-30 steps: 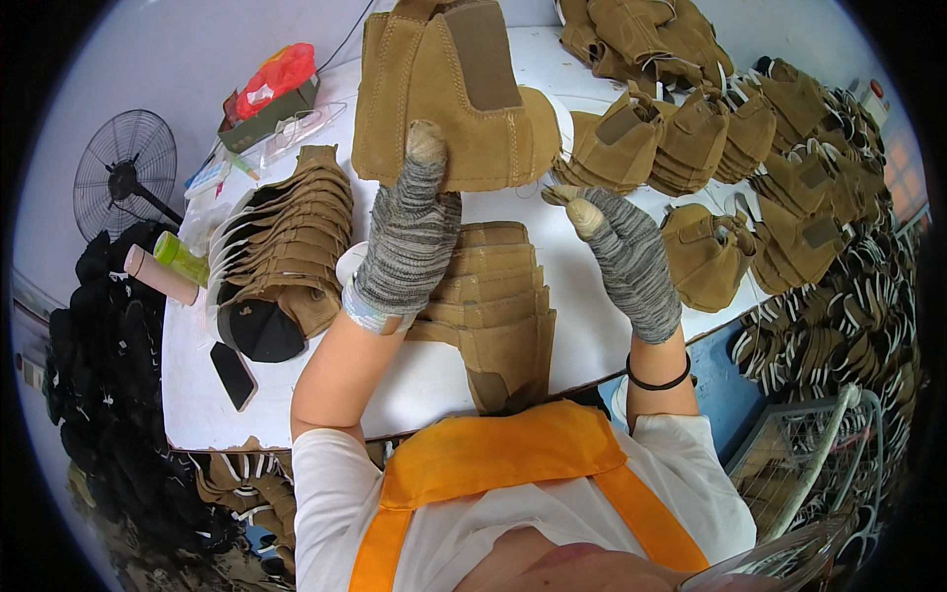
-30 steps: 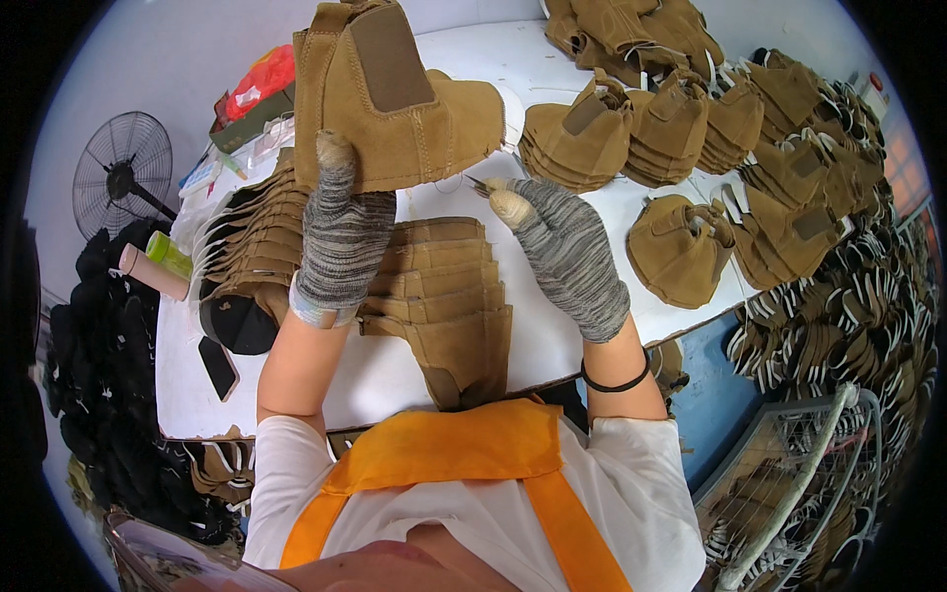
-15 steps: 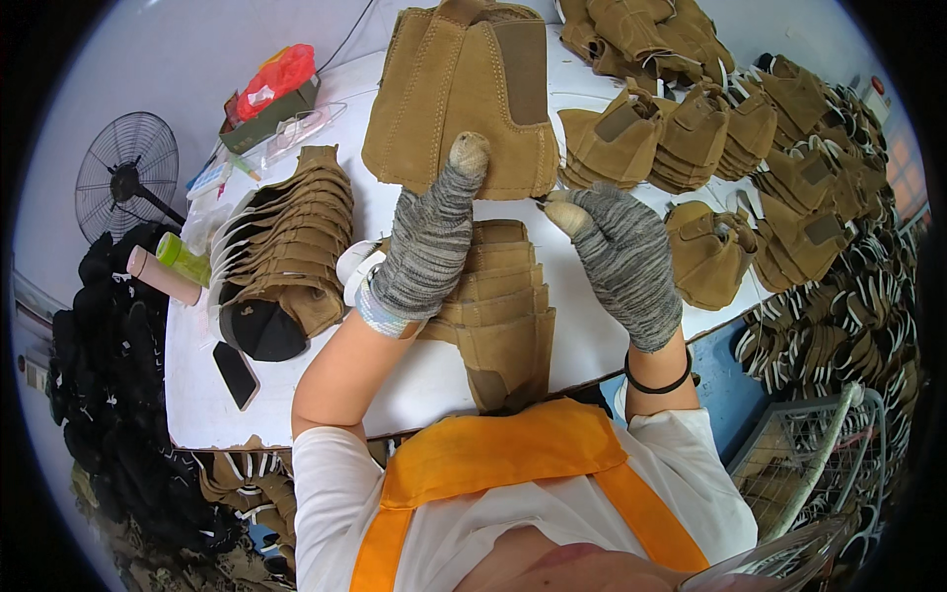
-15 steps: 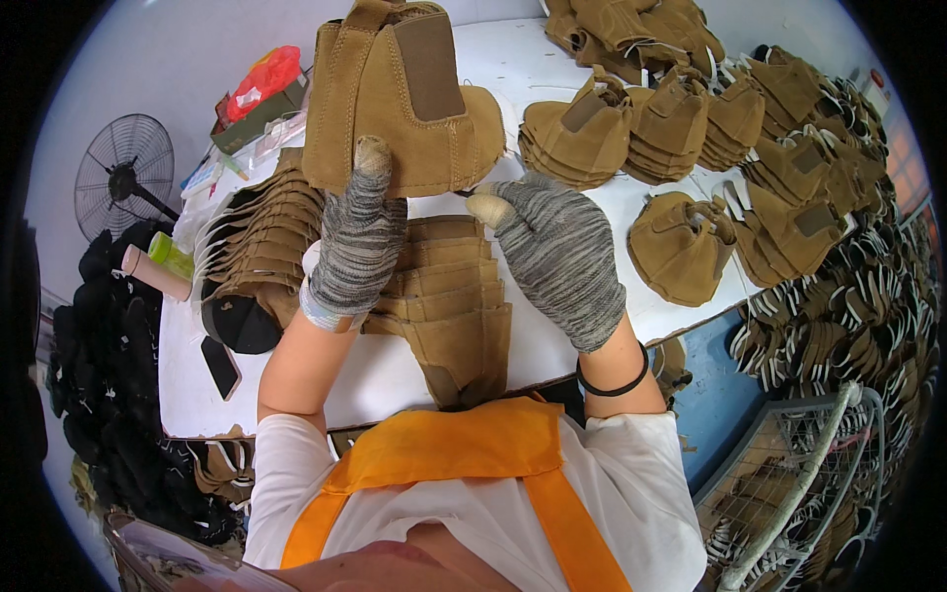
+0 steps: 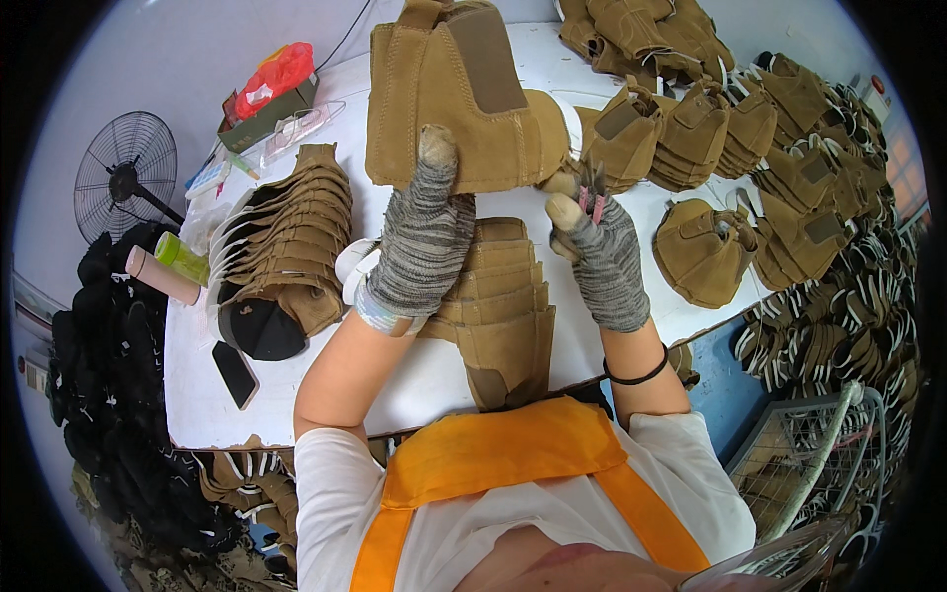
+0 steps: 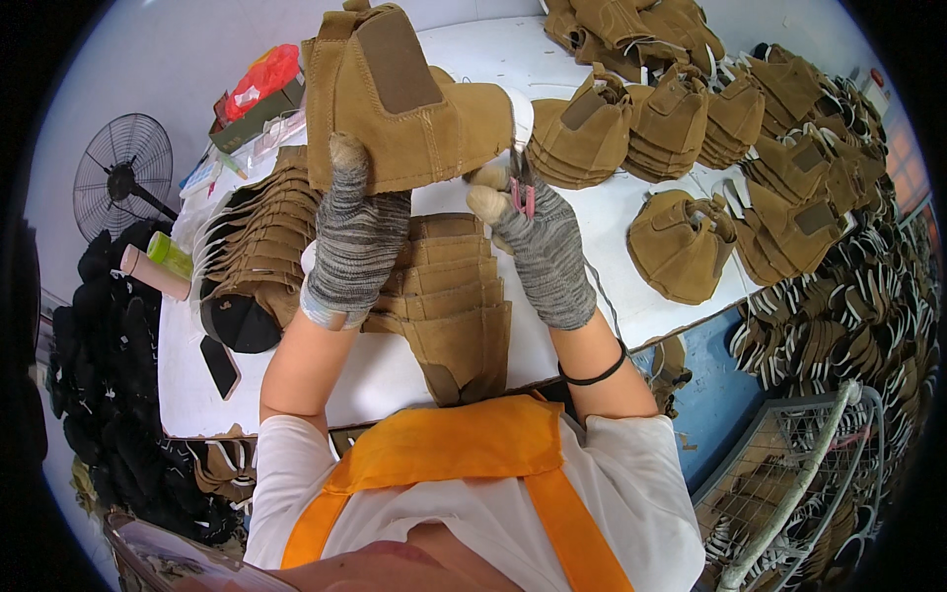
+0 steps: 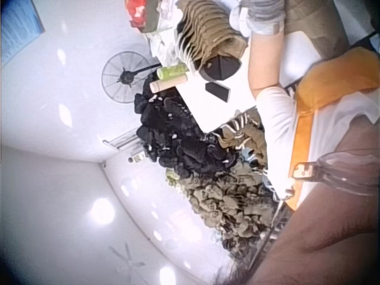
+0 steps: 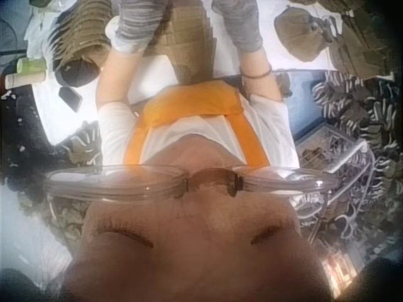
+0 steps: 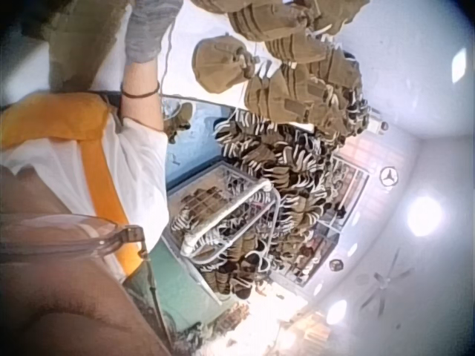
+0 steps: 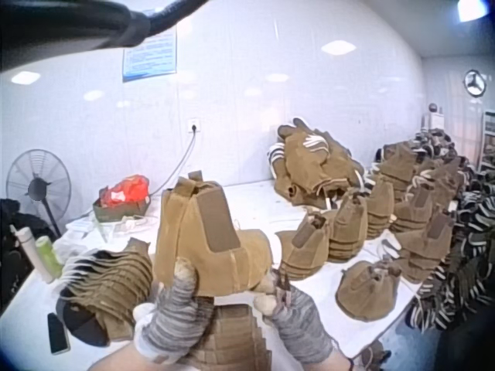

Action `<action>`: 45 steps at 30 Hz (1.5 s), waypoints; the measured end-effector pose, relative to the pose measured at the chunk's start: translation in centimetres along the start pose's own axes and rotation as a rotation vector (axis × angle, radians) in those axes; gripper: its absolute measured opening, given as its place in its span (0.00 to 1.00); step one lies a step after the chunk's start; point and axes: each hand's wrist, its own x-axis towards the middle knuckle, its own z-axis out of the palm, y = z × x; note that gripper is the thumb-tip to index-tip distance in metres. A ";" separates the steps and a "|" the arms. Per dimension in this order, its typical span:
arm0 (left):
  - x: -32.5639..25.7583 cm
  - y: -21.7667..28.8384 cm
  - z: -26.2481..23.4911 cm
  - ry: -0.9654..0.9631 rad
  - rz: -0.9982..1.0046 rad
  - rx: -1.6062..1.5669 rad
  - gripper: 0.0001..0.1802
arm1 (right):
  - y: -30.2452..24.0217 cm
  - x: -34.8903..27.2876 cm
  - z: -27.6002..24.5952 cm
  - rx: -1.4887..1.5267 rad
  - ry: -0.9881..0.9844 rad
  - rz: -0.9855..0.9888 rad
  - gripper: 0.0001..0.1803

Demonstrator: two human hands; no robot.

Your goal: The person picks up brown shoe uppers one at a time from a stack, uses small shears to trim excess thread from the seams and edges, and places them onto another stack on the table.

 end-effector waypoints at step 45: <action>0.3 0.3 -2.9 -0.063 -0.166 -0.568 0.36 | 7.5 0.4 -5.3 -1.146 0.047 -0.192 0.19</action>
